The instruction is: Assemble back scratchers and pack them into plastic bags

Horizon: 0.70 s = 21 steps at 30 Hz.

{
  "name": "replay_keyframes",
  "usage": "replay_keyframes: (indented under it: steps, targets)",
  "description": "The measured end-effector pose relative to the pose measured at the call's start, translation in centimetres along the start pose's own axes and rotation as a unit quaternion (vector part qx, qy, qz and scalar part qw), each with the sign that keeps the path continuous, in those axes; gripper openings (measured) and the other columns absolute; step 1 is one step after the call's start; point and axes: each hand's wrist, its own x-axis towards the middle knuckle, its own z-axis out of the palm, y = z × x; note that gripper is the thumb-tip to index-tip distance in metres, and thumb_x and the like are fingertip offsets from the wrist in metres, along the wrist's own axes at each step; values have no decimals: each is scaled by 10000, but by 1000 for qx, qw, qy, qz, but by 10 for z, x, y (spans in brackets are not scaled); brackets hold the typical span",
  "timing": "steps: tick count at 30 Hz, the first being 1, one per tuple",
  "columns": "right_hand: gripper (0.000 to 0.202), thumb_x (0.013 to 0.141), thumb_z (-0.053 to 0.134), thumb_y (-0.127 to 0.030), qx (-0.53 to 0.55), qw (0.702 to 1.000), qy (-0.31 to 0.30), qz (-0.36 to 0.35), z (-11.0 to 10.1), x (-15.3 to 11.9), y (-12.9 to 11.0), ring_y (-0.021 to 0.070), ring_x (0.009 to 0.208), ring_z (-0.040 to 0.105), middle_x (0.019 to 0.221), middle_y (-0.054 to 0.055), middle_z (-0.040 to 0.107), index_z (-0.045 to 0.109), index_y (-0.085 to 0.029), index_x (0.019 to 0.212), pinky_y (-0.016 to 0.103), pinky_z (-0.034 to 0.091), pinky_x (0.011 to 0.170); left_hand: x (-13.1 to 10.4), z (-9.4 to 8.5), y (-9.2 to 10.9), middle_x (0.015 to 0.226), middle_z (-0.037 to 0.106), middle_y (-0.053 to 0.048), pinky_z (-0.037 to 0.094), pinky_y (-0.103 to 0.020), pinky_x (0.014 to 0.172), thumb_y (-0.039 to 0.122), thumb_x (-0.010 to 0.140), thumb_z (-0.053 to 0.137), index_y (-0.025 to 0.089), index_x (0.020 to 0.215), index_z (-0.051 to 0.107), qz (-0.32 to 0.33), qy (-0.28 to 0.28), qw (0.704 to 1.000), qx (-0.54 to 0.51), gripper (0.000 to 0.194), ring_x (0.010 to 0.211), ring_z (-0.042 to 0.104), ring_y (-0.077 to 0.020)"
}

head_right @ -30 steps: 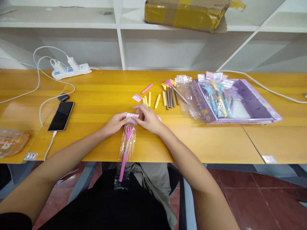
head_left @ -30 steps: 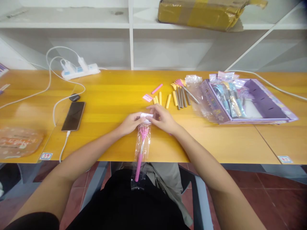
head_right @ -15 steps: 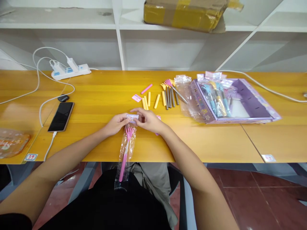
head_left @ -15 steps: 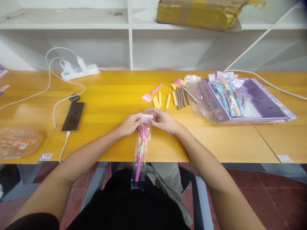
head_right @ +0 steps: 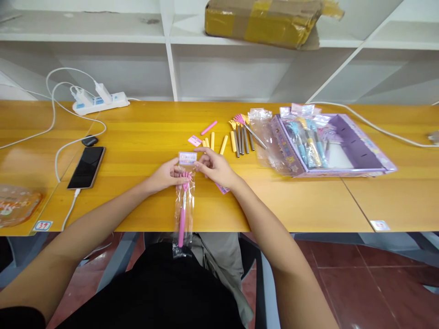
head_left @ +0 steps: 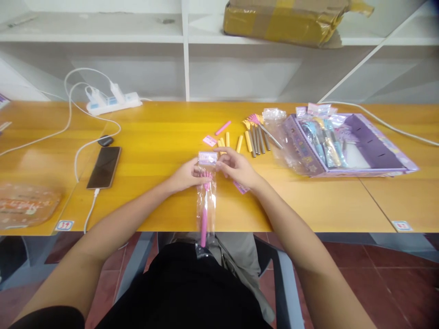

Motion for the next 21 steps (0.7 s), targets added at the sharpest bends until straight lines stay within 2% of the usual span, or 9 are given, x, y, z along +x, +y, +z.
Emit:
replay_keyframes:
  steps: [3,5,6,8,11,14,17,19,21]
  targets:
    - [758,943,823,-459,83,990,-79,78,1,-2,-1,100,532,589,850,-36,737,445,-227,1557,229,418,460,5,-1,0,1034,803,-81,599,-337,762,377,770,964,178,1299,650,63,107,991,-57,647,850,772,-206]
    - [877,866,905,-446,111,978,-141,110,5,-3,-2,99,534,603,838,-39,748,436,-229,1574,212,416,453,8,-2,0,1056,797,-59,598,-323,779,408,744,979,190,1248,648,102,178,975,-87,640,882,766,-196]
    - [860,832,934,-441,115,972,-166,117,7,-3,-2,101,553,613,833,-37,750,488,-224,1534,209,432,466,9,-3,0,1053,791,-45,594,-313,778,419,734,985,197,1229,642,117,204,967,-98,643,882,759,-186]
    - [677,791,960,-446,112,968,-195,114,13,-2,-3,112,618,636,827,-25,745,637,-199,1332,219,477,517,10,-5,2,1019,779,-19,582,-294,762,447,729,990,213,1211,623,135,225,958,-114,649,852,744,-164]
    - [463,801,938,-476,97,974,-181,90,12,2,-7,113,631,604,801,-26,711,698,-188,1074,236,473,536,7,-6,6,987,782,-15,578,-295,740,561,783,940,229,1239,597,142,196,959,-148,660,795,744,-154]
    - [374,871,874,-502,51,993,-96,39,-10,7,-22,116,622,575,803,-18,703,708,-198,1012,257,463,548,4,-5,10,979,805,-47,582,-315,717,658,859,838,220,1275,575,133,155,964,-170,658,749,759,-170]
    - [254,975,779,-469,-62,996,46,-36,-56,2,-48,151,726,640,877,8,730,739,-224,1028,296,522,646,2,-5,10,941,812,-58,571,-316,685,645,898,790,207,1263,570,117,139,970,-161,611,714,758,-179]
    - [175,1019,735,-402,-178,970,151,-71,-98,-9,-67,164,784,669,914,27,746,769,-230,1021,319,543,713,2,-4,8,933,810,-57,558,-309,660,632,910,772,201,1250,574,108,130,974,-149,584,690,750,-176]
    - [170,1060,678,-315,-295,912,278,-56,-146,-27,-84,159,825,692,958,75,780,800,-199,1042,345,536,779,3,-4,6,926,808,-57,546,-302,641,618,916,759,196,1238,579,99,116,978,-139,560,665,740,-171]
